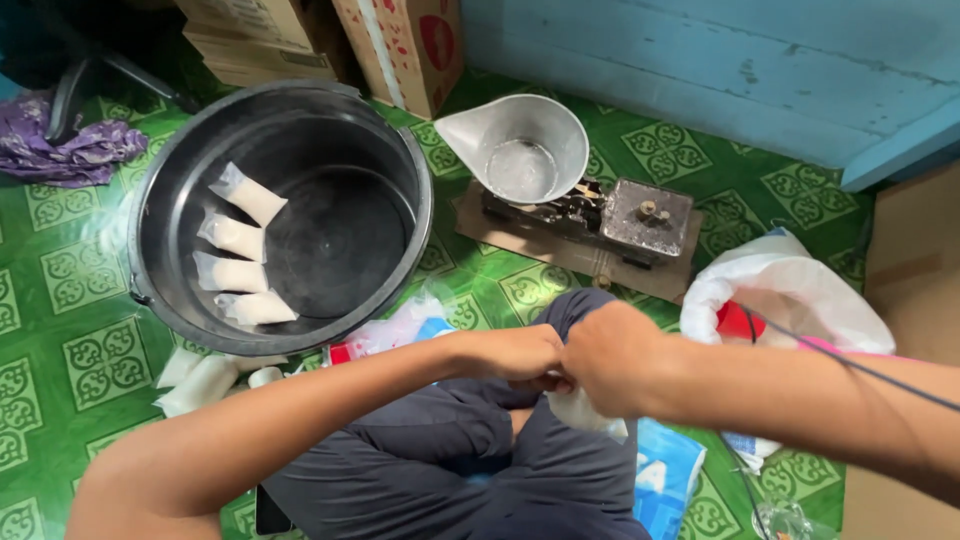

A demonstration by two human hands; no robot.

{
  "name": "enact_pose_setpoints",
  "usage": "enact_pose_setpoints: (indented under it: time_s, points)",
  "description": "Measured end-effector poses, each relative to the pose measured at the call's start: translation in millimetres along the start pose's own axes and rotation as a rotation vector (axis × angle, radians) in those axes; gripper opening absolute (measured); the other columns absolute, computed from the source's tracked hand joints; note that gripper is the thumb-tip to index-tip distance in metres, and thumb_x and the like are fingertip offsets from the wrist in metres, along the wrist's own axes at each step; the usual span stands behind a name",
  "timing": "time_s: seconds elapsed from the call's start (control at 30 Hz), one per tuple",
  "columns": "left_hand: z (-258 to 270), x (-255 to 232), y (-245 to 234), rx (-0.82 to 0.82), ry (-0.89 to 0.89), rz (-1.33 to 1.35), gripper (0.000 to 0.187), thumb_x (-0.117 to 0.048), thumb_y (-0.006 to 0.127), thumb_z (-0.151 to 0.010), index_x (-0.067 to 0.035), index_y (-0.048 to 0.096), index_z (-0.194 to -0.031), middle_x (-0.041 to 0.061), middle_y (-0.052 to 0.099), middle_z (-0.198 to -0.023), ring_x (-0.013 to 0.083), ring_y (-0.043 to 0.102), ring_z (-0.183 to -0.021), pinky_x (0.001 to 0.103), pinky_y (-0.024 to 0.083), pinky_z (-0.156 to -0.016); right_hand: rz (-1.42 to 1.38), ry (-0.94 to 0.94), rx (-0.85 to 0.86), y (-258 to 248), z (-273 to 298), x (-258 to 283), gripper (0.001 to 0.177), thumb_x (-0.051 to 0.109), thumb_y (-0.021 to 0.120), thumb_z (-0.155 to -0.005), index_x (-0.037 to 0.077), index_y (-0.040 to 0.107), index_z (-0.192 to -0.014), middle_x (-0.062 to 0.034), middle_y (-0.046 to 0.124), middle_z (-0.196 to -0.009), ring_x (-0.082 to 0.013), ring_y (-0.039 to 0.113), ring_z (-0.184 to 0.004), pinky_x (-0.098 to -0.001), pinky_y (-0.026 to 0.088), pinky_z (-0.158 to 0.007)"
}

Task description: Manually filling small plastic bags with powder using a scoop, weighing them on a scale, and tying them closed.

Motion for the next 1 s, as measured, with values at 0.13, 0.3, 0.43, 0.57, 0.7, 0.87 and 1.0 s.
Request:
enact_pose_setpoints:
  time_s: [0.13,0.3,0.43,0.57,0.7,0.87,1.0]
  points:
    - [-5.1,6.6,-2.4,-0.049,0.001,0.068,0.025,-0.017,0.061,-0.082,-0.006,0.063,-0.059,-0.002,0.031,-0.045,0.0025,0.027,-0.037,0.018,0.019,-0.033,-0.071,0.012,0.099,9.3,-9.0,-25.2,0.017,0.02,0.063,-0.068,0.027,0.074,-0.079,-0.004,0.068,-0.068,-0.0275,0.067,-0.064,-0.0387,0.046,-0.051]
    - [-2.6,10.6,5.4,-0.138,0.021,0.231,0.018,-0.012,0.061,-0.081,-0.001,0.068,-0.068,0.001,0.035,-0.044,0.0033,0.031,-0.036,0.018,0.02,-0.032,-0.451,0.073,0.51,-14.9,11.6,-42.3,0.018,0.03,0.06,-0.073,0.025,0.075,-0.064,0.0032,0.063,-0.051,-0.0211,0.068,-0.061,-0.0327,0.052,-0.064]
    - [-6.6,14.7,7.6,-0.194,0.01,0.356,0.019,-0.012,0.06,-0.082,0.002,0.069,-0.072,0.001,0.034,-0.047,0.0039,0.03,-0.037,0.019,0.021,-0.032,-0.836,0.19,0.516,24.3,21.9,-61.3,0.021,0.031,0.06,-0.075,0.023,0.077,-0.066,0.0027,0.066,-0.051,-0.0152,0.069,-0.063,-0.0289,0.052,-0.065]
    - [-26.0,16.4,1.9,-0.264,0.025,0.439,0.019,-0.01,0.062,-0.081,0.005,0.07,-0.072,0.001,0.034,-0.046,0.004,0.028,-0.036,0.018,0.019,-0.032,-1.566,0.408,0.295,96.8,29.7,-59.5,0.024,0.022,0.061,-0.077,0.005,0.077,-0.071,-0.011,0.062,-0.049,-0.017,0.058,-0.051,-0.0266,0.04,-0.053]
    - [-48.5,16.3,-2.8,-0.308,0.077,0.271,0.016,-0.012,0.063,-0.076,-0.001,0.074,-0.071,0.001,0.036,-0.044,0.0041,0.033,-0.04,0.018,0.021,-0.035,-2.084,0.637,-0.076,131.6,45.3,-42.1,0.028,0.024,0.061,-0.082,-0.002,0.069,-0.075,-0.0089,0.048,-0.045,-0.0139,0.044,-0.043,-0.0237,0.028,-0.044]
    - [-74.6,12.2,-13.7,-0.35,0.05,-0.084,0.021,-0.026,0.06,-0.074,-0.018,0.077,-0.065,-0.001,0.039,-0.043,0.0096,0.037,-0.045,0.024,0.033,-0.045,-2.458,0.687,-0.377,156.2,45.8,-20.0,0.025,0.02,0.059,-0.09,-0.002,0.065,-0.08,-0.0016,0.039,-0.048,-0.01,0.038,-0.042,-0.0209,0.026,-0.041]
    - [-63.6,-11.5,-7.3,-0.272,0.086,-0.115,0.023,-0.028,0.059,-0.077,-0.015,0.077,-0.07,-0.002,0.042,-0.048,0.0084,0.039,-0.048,0.023,0.035,-0.049,-2.431,0.664,-0.677,161.7,53.6,-25.0,0.031,0.025,0.06,-0.093,-0.003,0.064,-0.08,-0.0047,0.039,-0.047,-0.0106,0.035,-0.042,-0.0217,0.029,-0.042]
Point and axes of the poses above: each hand's wrist, its own z-axis away from the middle knuckle, its own y-axis out of the palm, x = y × z, the point moved 6 cm from there along -z, towards the middle knuckle
